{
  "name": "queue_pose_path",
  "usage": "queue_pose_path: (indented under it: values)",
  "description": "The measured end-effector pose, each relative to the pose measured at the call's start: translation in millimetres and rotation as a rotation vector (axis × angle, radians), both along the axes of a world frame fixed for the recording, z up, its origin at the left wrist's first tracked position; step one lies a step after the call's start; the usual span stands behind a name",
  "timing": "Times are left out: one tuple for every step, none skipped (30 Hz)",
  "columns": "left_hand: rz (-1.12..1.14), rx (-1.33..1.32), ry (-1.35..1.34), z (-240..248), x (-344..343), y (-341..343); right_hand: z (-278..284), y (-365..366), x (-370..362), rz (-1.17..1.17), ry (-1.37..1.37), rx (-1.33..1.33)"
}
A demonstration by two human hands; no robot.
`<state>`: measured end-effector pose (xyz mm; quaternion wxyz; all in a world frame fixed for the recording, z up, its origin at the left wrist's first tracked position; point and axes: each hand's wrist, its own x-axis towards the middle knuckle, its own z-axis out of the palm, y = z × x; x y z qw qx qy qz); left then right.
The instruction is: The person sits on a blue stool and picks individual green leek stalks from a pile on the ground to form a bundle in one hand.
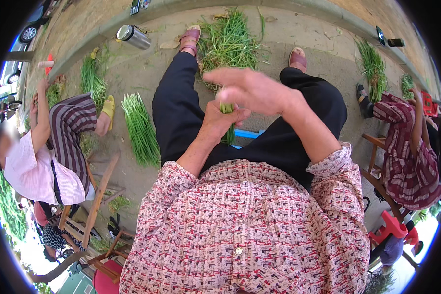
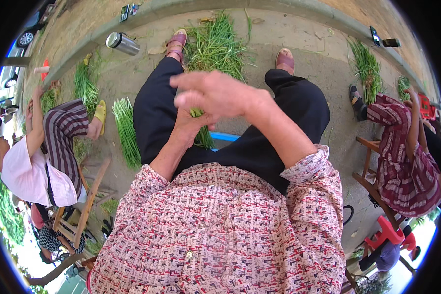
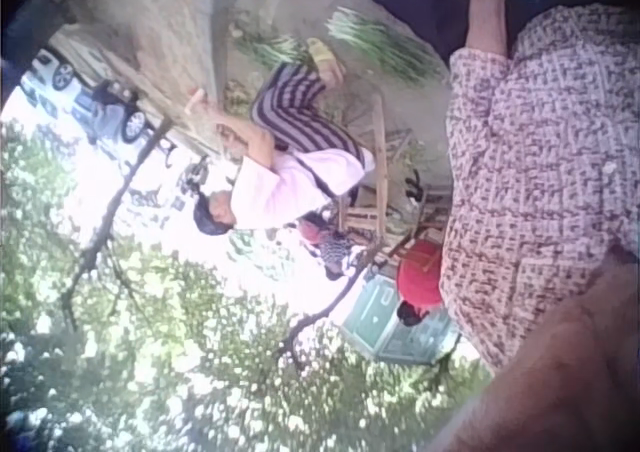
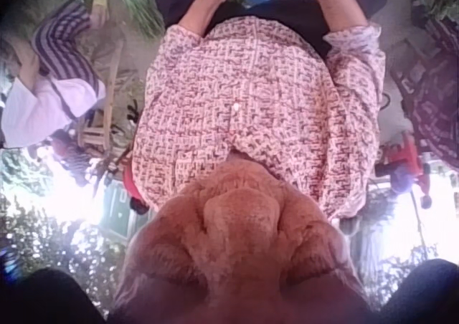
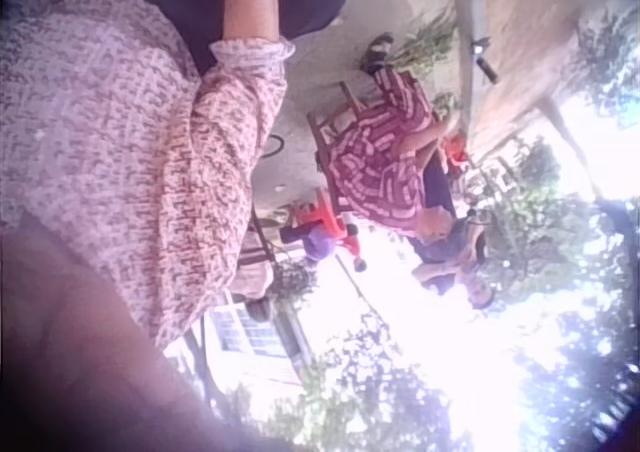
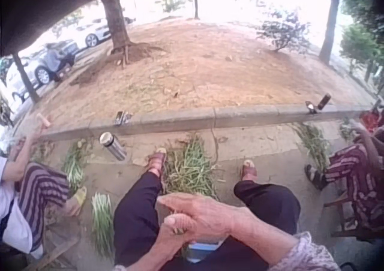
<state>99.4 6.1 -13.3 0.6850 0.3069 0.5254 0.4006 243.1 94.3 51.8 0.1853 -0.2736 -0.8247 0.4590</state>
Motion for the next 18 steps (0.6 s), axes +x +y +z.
queue_pose_path:
  values:
    - [0.0,-0.015,0.004,-4.6,-1.1,-1.8,0.9,3.6,5.1,-0.103,0.119,-0.108]
    - [-0.004,-0.032,0.009,-5.9,-2.1,-2.2,0.7,11.0,10.5,-0.173,0.216,-0.163]
    - [0.005,-0.032,0.025,-5.9,-2.6,-2.6,1.6,17.6,15.5,-0.244,0.313,-0.218]
    - [0.013,-0.027,0.038,-5.2,-1.7,-1.4,6.0,20.6,19.2,-0.266,0.369,-0.349]
    - [0.021,-0.021,0.051,-4.8,-0.8,-0.3,3.0,17.9,17.4,-0.272,0.368,-0.372]
    - [0.036,-0.02,0.057,-5.2,-0.1,0.1,-2.7,12.0,13.6,-0.279,0.367,-0.396]
    - [0.053,-0.02,0.062,-5.4,0.6,-0.3,-5.5,6.9,11.6,-0.284,0.365,-0.421]
    - [0.069,-0.02,0.067,-5.1,1.6,-0.3,-4.9,4.0,12.6,-0.267,0.214,-0.202]
    - [0.076,0.022,0.101,-4.6,3.2,0.8,-9.0,-0.5,11.5,-0.27,0.184,-0.171]
    - [0.078,0.062,0.135,-1.7,5.3,2.7,-17.8,-7.6,8.6,-0.276,0.154,-0.142]
    - [0.085,0.101,0.172,-0.1,7.1,3.1,-22.2,-14.0,4.5,-0.278,0.126,-0.115]
    - [0.11,0.073,0.19,-0.5,8.5,2.2,-23.6,-20.6,-0.9,-0.317,0.132,-0.138]
    - [0.135,0.047,0.209,-0.6,9.9,2.0,-24.8,-23.2,-4.5,-0.315,0.118,-0.183]
    - [0.161,0.021,0.228,-0.8,10.5,1.7,-26.4,-25.2,-7.4,-0.312,0.105,-0.228]
    - [0.126,0.049,0.266,-2.4,9.5,0.6,-26.8,-26.7,-8.8,-0.309,0.091,-0.273]
    - [0.09,0.078,0.3,-4.1,8.1,0.0,-22.4,-26.5,-8.6,-0.305,0.102,-0.333]
    - [0.053,0.107,0.334,-5.2,7.2,-0.4,-25.0,-26.1,-8.7,-0.282,0.186,-0.404]
    - [0.042,0.15,0.343,-5.9,7.2,-0.7,-30.5,-25.4,-8.7,-0.258,0.269,-0.475]
